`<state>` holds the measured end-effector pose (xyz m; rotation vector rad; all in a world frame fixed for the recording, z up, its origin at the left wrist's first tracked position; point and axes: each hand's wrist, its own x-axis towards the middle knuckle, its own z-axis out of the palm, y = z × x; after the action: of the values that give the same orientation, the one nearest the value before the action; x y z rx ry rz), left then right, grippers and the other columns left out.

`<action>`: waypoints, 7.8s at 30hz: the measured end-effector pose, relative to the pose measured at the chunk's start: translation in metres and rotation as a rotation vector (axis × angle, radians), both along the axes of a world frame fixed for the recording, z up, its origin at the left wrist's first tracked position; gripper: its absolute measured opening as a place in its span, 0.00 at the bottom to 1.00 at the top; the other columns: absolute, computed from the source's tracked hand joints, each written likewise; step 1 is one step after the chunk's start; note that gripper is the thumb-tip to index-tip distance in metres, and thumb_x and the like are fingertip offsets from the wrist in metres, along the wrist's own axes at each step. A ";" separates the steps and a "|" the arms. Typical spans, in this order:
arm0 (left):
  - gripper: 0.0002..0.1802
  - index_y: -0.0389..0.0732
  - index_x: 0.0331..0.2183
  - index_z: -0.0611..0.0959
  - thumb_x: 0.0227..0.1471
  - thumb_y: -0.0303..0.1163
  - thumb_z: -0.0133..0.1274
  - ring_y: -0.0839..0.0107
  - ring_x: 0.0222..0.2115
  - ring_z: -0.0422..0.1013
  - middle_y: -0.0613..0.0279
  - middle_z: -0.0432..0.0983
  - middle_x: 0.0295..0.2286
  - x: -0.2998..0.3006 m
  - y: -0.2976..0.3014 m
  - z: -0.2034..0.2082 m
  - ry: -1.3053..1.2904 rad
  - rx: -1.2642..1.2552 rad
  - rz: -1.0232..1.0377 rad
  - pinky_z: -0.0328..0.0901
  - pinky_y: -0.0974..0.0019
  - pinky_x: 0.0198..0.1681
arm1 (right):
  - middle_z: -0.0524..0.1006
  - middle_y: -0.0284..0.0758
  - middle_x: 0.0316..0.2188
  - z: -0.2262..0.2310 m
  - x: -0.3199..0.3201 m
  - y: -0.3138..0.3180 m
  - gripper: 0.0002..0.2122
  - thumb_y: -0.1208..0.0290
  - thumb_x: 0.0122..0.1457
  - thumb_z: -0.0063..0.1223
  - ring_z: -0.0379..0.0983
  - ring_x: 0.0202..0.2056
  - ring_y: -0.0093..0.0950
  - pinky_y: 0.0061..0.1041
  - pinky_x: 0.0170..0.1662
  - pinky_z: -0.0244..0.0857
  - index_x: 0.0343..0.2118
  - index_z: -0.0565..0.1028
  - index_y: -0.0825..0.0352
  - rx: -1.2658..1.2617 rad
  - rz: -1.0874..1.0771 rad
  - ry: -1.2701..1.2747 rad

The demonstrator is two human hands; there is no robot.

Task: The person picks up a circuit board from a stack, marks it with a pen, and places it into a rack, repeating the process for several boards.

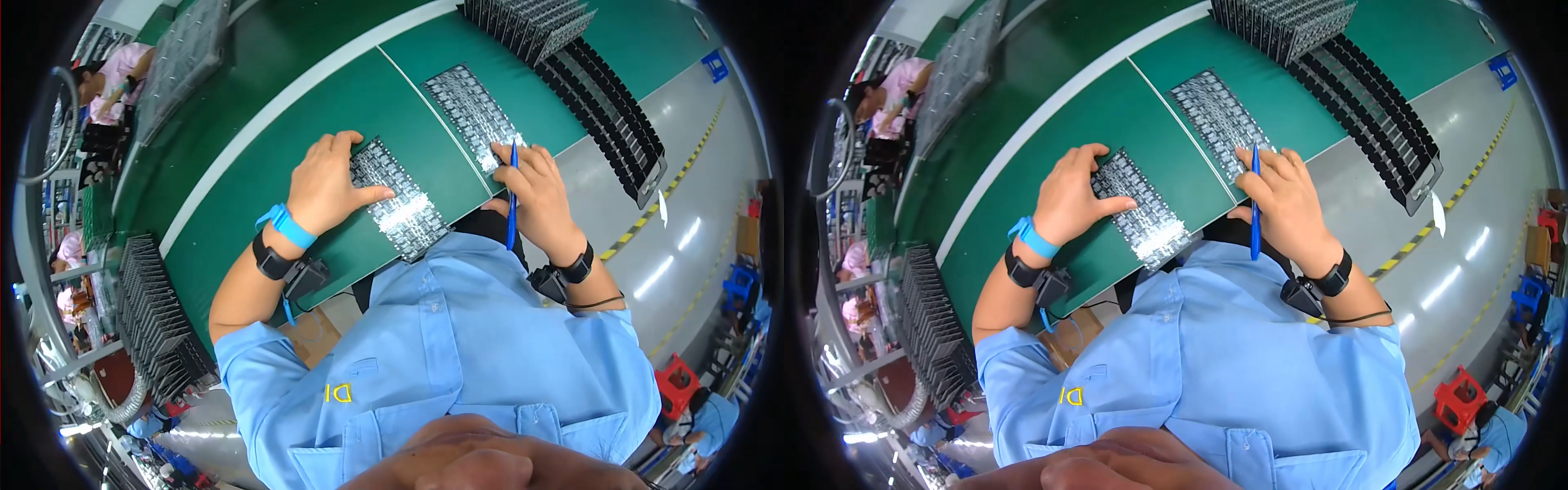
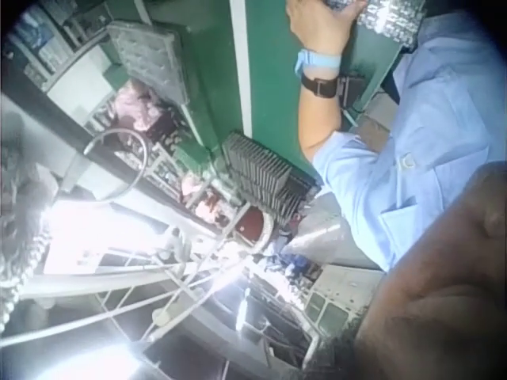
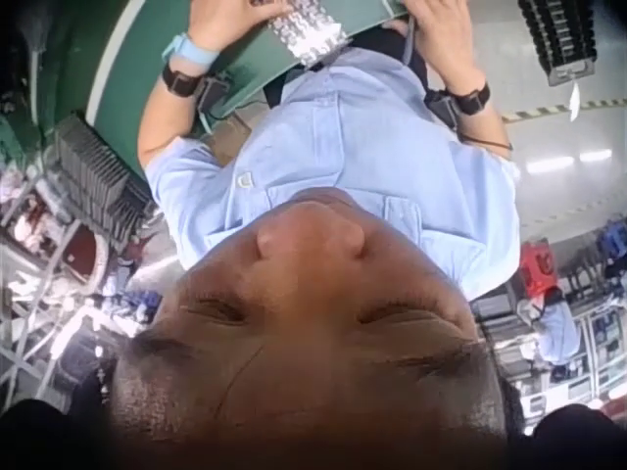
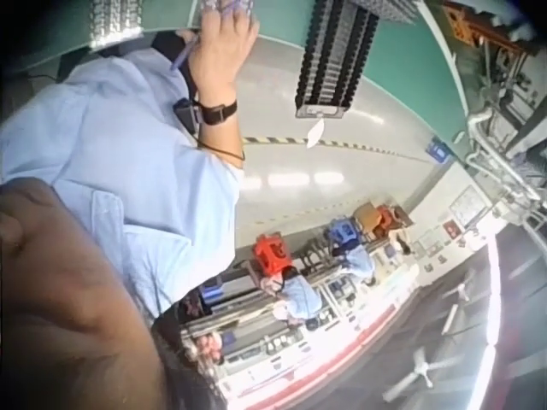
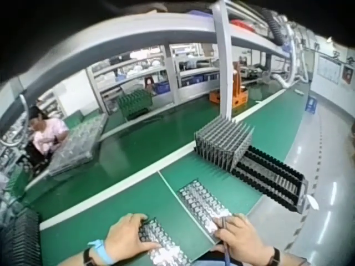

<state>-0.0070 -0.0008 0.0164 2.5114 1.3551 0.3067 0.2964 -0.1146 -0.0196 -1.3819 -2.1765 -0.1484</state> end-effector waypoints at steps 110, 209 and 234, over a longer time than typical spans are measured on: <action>0.29 0.38 0.62 0.69 0.61 0.28 0.53 0.48 0.57 0.66 0.45 0.70 0.56 -0.434 -0.244 0.007 0.417 0.657 0.944 0.60 0.53 0.62 | 0.74 0.29 0.21 0.083 0.221 0.161 0.10 0.82 0.43 0.59 0.72 0.34 0.33 0.30 0.32 0.66 0.25 0.70 0.61 0.218 0.283 -0.264; 0.21 0.29 0.54 0.76 0.60 0.25 0.57 0.77 0.42 0.73 0.59 0.78 0.43 -0.270 -0.104 -0.040 -0.572 -0.057 0.876 0.69 0.73 0.46 | 0.72 0.41 0.25 0.102 0.207 0.153 0.06 0.77 0.50 0.53 0.73 0.33 0.43 0.39 0.34 0.67 0.31 0.70 0.62 -0.021 0.064 -0.459; 0.22 0.31 0.54 0.76 0.57 0.22 0.55 0.75 0.41 0.73 0.60 0.79 0.42 -0.168 -0.118 0.026 -1.050 -0.212 0.782 0.66 0.71 0.50 | 0.77 0.36 0.52 0.101 0.223 0.149 0.21 0.73 0.58 0.61 0.75 0.46 0.40 0.33 0.44 0.73 0.55 0.73 0.60 0.146 -0.250 -0.538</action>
<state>-0.1749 -0.1191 0.0419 1.1444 1.6015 1.2991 0.5196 0.0346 0.0811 -1.6634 -2.3298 -0.8417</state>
